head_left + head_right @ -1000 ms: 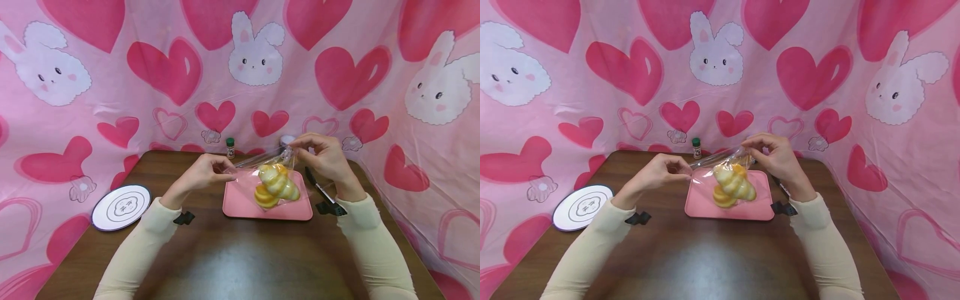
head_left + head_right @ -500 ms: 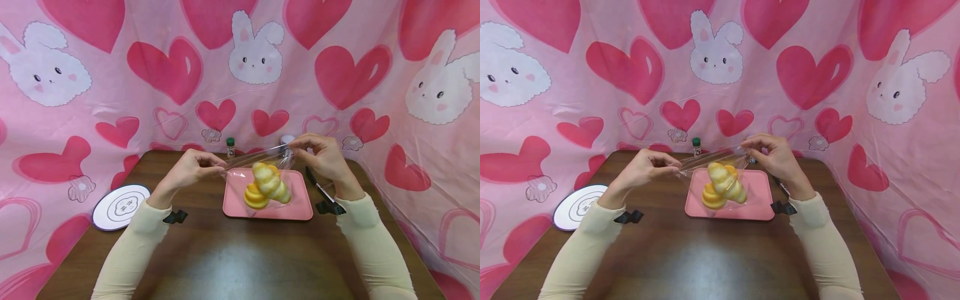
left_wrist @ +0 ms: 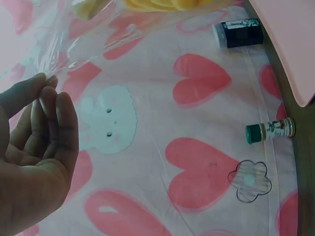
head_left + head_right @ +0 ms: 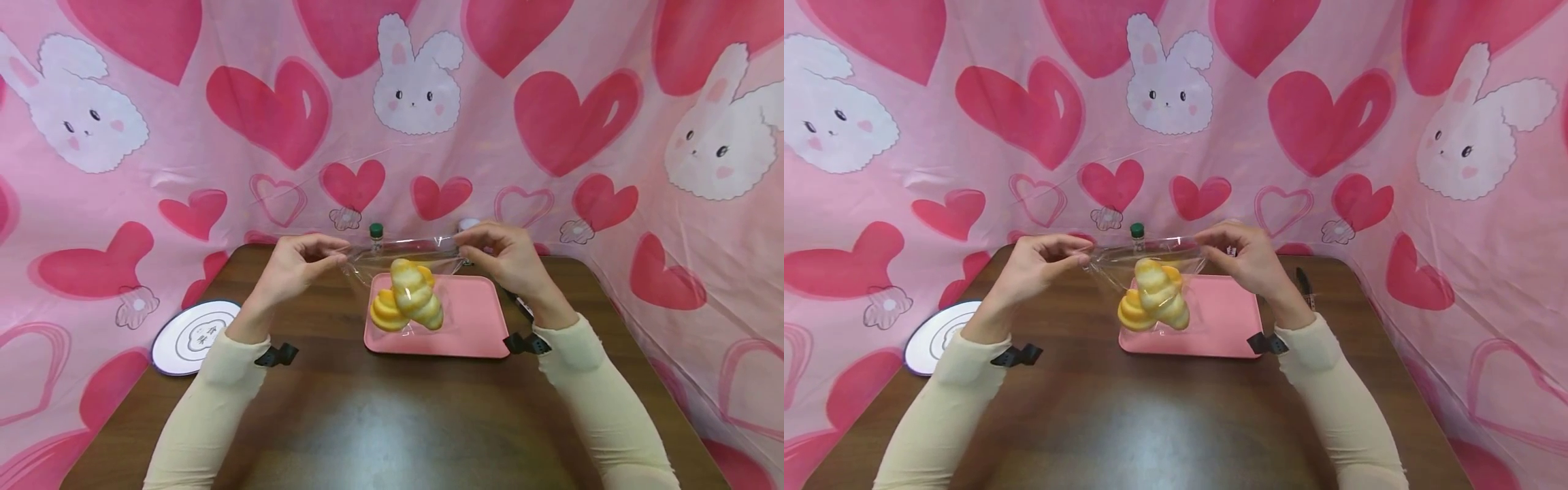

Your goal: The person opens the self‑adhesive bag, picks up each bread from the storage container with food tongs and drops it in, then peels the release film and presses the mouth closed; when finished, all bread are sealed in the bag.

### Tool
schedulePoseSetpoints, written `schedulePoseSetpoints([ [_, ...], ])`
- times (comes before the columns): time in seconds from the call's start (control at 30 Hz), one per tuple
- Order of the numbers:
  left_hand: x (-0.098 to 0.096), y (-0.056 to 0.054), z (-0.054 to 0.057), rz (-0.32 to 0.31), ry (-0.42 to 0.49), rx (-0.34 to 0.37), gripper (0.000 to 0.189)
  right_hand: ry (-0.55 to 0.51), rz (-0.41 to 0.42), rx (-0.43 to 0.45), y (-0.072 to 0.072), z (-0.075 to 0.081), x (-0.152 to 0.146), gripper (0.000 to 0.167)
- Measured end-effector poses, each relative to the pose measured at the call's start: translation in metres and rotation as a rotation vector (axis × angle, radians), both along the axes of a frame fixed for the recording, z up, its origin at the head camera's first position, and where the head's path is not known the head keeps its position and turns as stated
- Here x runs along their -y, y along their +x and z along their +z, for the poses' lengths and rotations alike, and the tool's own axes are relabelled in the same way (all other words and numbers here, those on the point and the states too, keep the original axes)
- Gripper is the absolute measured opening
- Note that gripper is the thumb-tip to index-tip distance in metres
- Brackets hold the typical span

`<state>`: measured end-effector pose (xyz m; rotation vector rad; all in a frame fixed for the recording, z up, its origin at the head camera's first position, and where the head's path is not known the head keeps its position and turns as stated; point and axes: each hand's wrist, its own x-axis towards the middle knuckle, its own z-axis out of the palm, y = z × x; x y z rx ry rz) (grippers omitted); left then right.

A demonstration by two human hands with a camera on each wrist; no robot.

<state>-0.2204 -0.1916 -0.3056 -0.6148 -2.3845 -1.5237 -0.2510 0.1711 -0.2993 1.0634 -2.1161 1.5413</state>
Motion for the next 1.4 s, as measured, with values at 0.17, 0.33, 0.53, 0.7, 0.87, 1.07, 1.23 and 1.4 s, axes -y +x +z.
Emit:
schedulePoseSetpoints([
  [0.17, 0.015, 0.0, 0.002, -0.025, 0.014, -0.012, 0.022, 0.042, -0.004, 0.021, -0.001, -0.007, 0.014, 0.02],
  [0.33, 0.032, 0.003, 0.004, -0.053, -0.019, 0.036, 0.022, 0.042, 0.006, 0.126, -0.001, -0.016, 0.033, 0.02],
  [0.53, 0.051, 0.006, 0.003, -0.036, -0.019, 0.155, 0.029, 0.081, -0.004, 0.221, -0.001, -0.028, 0.059, 0.021],
  [0.7, 0.065, 0.007, 0.0, 0.003, -0.027, 0.262, 0.032, 0.132, 0.001, 0.284, -0.004, -0.039, 0.077, 0.021],
  [0.87, 0.076, 0.004, -0.006, 0.021, -0.079, 0.333, 0.032, 0.192, 0.031, 0.374, -0.011, -0.05, 0.09, 0.023],
  [1.07, 0.085, -0.004, -0.018, -0.011, -0.12, 0.367, 0.03, 0.281, 0.075, 0.42, -0.018, -0.062, 0.1, 0.026],
  [1.23, 0.089, -0.015, -0.027, 0.006, -0.134, 0.356, 0.028, 0.382, 0.09, 0.351, -0.021, -0.067, 0.1, 0.032],
  [1.4, 0.089, -0.031, -0.038, 0.047, -0.174, 0.33, 0.027, 0.43, 0.085, 0.338, -0.024, -0.071, 0.095, 0.037],
])
